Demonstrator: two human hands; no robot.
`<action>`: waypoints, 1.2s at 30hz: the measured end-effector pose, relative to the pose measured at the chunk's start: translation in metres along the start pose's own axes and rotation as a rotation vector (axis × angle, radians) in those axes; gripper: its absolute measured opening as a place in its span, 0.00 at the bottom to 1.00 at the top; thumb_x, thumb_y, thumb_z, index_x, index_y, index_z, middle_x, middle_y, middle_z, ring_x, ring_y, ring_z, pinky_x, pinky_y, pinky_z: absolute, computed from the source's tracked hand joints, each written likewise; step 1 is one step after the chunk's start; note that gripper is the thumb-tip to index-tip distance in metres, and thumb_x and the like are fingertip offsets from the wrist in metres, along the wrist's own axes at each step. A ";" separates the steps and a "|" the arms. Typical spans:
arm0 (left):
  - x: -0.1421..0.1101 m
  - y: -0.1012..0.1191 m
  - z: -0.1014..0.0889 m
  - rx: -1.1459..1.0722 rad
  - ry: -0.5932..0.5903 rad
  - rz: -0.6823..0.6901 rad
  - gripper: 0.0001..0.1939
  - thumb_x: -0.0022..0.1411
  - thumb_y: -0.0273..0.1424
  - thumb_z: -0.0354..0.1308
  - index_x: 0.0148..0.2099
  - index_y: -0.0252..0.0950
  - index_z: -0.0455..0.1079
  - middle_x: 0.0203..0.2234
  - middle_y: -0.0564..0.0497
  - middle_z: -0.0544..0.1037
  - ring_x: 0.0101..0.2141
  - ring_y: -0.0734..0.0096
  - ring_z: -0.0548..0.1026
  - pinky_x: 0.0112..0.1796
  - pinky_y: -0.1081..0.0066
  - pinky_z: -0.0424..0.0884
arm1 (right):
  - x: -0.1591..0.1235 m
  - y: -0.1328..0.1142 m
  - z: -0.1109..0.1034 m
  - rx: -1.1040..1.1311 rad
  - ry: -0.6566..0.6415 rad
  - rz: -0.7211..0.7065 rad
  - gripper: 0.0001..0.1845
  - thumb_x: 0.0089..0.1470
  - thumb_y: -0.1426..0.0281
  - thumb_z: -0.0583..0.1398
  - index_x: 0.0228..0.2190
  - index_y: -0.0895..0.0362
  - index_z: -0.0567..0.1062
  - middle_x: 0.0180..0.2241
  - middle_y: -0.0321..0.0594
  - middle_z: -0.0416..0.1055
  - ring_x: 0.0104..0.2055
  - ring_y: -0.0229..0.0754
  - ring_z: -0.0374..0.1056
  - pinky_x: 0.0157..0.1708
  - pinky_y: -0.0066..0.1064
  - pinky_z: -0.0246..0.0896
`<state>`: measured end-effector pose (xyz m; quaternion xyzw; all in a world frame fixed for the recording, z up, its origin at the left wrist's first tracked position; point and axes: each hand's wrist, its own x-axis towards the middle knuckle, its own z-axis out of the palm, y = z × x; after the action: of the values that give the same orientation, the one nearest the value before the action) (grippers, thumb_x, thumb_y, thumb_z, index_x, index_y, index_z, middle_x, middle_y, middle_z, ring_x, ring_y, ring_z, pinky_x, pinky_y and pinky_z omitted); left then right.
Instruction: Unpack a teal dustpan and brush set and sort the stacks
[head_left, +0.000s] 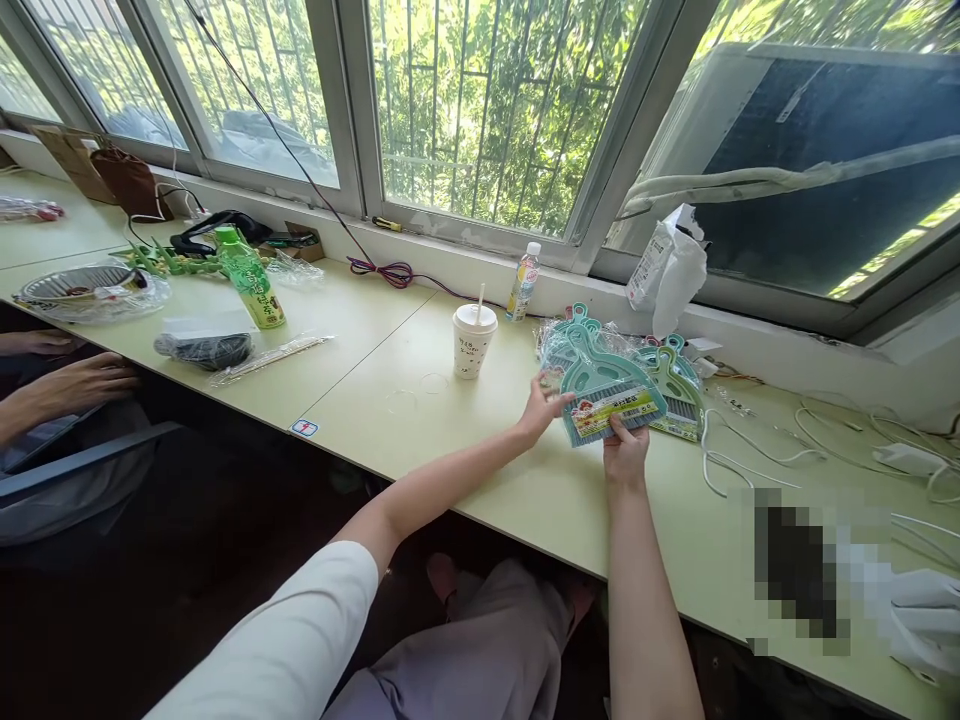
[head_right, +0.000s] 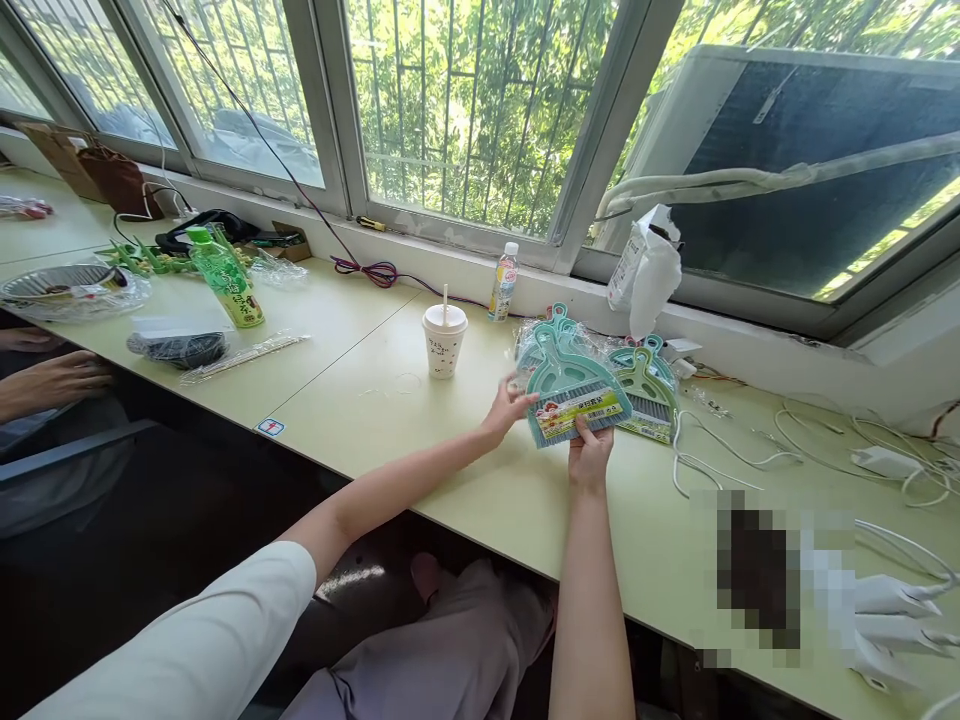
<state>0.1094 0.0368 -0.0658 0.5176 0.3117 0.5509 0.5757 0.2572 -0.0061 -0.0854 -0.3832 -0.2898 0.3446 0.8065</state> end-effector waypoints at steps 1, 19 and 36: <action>0.001 -0.001 0.000 -0.070 -0.070 -0.143 0.43 0.58 0.40 0.66 0.68 0.38 0.46 0.59 0.34 0.66 0.53 0.53 0.73 0.49 0.54 0.72 | 0.000 0.000 0.001 -0.009 -0.005 0.008 0.33 0.40 0.72 0.69 0.50 0.53 0.71 0.55 0.43 0.71 0.58 0.47 0.68 0.62 0.51 0.59; -0.002 -0.010 0.008 -0.124 -0.288 -0.348 0.26 0.63 0.31 0.59 0.62 0.37 0.60 0.55 0.42 0.74 0.52 0.57 0.75 0.50 0.57 0.72 | -0.001 0.003 0.000 -0.032 0.003 0.002 0.29 0.42 0.73 0.67 0.49 0.53 0.72 0.54 0.42 0.72 0.55 0.46 0.69 0.59 0.52 0.62; 0.009 -0.021 0.000 0.060 -0.358 -0.330 0.25 0.64 0.34 0.57 0.61 0.33 0.60 0.50 0.38 0.75 0.43 0.58 0.77 0.39 0.62 0.76 | -0.001 0.006 0.001 -0.020 0.057 0.014 0.31 0.40 0.73 0.67 0.49 0.51 0.70 0.54 0.40 0.72 0.54 0.44 0.71 0.60 0.49 0.61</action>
<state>0.1175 0.0487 -0.0832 0.5661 0.3014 0.3395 0.6881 0.2537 -0.0038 -0.0902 -0.4031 -0.2674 0.3362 0.8081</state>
